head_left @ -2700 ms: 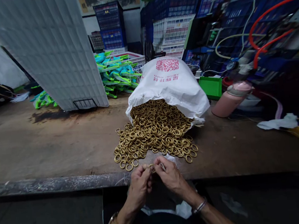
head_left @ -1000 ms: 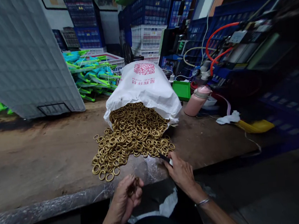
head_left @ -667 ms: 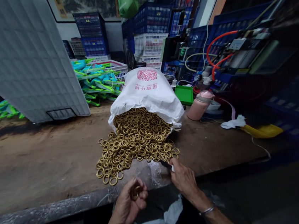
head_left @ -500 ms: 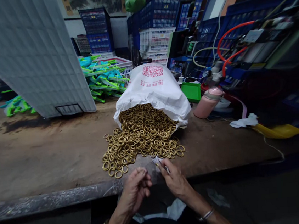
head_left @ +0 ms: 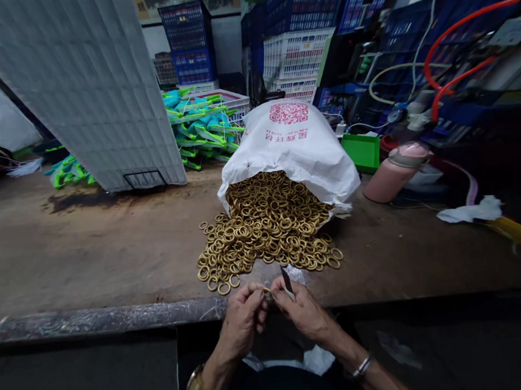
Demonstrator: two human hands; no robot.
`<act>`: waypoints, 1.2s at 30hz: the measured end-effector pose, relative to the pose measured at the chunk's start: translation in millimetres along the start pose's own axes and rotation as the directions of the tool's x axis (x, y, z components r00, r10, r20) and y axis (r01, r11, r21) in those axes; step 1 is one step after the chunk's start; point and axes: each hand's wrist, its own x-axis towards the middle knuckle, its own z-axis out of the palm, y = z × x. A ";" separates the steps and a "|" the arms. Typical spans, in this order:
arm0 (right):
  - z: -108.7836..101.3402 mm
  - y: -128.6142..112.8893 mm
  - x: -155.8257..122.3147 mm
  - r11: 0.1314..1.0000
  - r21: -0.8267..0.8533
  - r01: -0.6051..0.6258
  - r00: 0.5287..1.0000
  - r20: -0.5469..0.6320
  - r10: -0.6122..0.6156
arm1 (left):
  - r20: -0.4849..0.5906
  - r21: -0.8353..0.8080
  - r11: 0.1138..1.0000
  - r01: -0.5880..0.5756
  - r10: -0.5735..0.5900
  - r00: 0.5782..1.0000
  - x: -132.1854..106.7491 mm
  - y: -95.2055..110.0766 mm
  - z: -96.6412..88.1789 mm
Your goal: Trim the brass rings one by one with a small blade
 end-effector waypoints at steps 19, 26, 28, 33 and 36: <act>7.8 2.8 10.6 0.994 -0.090 -0.065 0.993 -0.104 0.055 | 0.083 -0.053 0.996 0.065 -0.061 0.995 -5.7 -1.5 0.7; 5.4 -1.0 2.1 0.863 -0.504 0.028 0.995 -0.071 -0.074 | 0.021 0.027 0.999 -0.021 0.020 1.000 -5.4 -4.7 -1.3; 5.6 -0.9 -0.7 0.777 -0.629 0.028 0.999 -0.010 -0.045 | 0.021 0.067 0.996 -0.056 0.054 0.998 -5.4 -4.2 -1.1; 7.0 -0.4 -3.4 0.619 -0.784 0.041 0.997 0.070 0.022 | 0.017 0.130 0.985 -0.116 0.114 0.993 -6.0 -3.9 -0.4; 4.7 -1.5 -3.0 0.544 -0.838 0.027 0.995 0.074 0.065 | 0.025 0.119 0.989 -0.091 0.089 0.996 -9.6 -6.0 -0.6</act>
